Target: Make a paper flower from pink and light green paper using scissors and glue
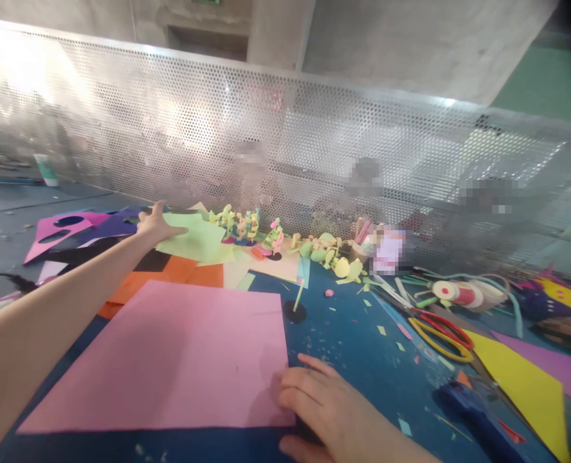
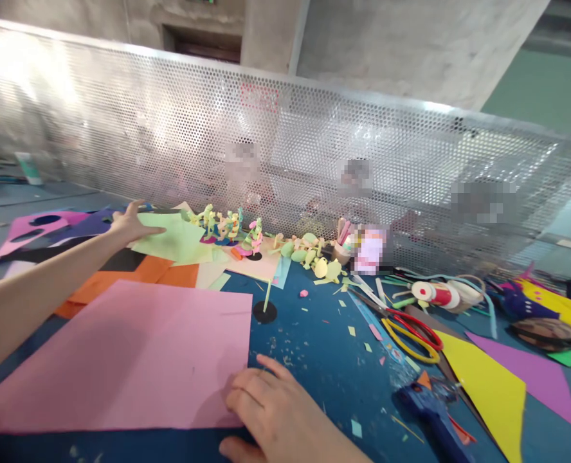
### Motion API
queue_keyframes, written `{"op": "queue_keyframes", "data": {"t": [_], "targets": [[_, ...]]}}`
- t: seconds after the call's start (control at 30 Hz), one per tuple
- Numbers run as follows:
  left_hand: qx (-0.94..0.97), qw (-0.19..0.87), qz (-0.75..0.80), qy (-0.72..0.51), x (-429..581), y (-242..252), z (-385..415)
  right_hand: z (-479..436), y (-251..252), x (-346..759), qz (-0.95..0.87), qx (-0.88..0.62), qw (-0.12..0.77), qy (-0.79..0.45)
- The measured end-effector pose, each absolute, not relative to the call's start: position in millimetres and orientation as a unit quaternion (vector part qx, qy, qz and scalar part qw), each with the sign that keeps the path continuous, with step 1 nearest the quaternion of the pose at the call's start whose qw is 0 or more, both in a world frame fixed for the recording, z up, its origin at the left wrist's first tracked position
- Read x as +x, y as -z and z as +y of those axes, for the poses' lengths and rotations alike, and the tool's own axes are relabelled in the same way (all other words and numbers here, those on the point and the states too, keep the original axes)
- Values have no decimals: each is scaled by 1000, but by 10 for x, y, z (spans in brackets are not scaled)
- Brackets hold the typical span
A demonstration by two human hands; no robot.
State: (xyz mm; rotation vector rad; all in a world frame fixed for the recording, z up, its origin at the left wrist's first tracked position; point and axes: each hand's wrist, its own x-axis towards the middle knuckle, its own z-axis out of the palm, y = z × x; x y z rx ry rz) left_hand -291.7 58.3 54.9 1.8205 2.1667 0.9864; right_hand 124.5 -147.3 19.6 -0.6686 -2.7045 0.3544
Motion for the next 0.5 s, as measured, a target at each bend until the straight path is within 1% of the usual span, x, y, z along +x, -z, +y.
{"op": "queue_keyframes", "data": {"t": [0.07,0.13,0.23,0.27,0.33,0.5], "targets": [[576,35,749,-326,-2838,-568,549,-1474,-292,1334,-944,-255,153,-141],[565,1,760,-322,-2758,-591,501,-1396,-376,1423,-924,-314,161,-145],[585,-52,743,-320,-2634,-626,416,-1073,-393,1573,-857,-468,203,-71],[591,-73,736,-324,-2588,-638,390,-921,-367,1626,-849,-490,193,-40],[601,-111,718,-333,-2487,-662,347,-596,-289,1720,-842,-508,181,-3],[642,-148,675,-332,-2165,-707,280,0,-136,1831,-836,-522,170,-7]]}}
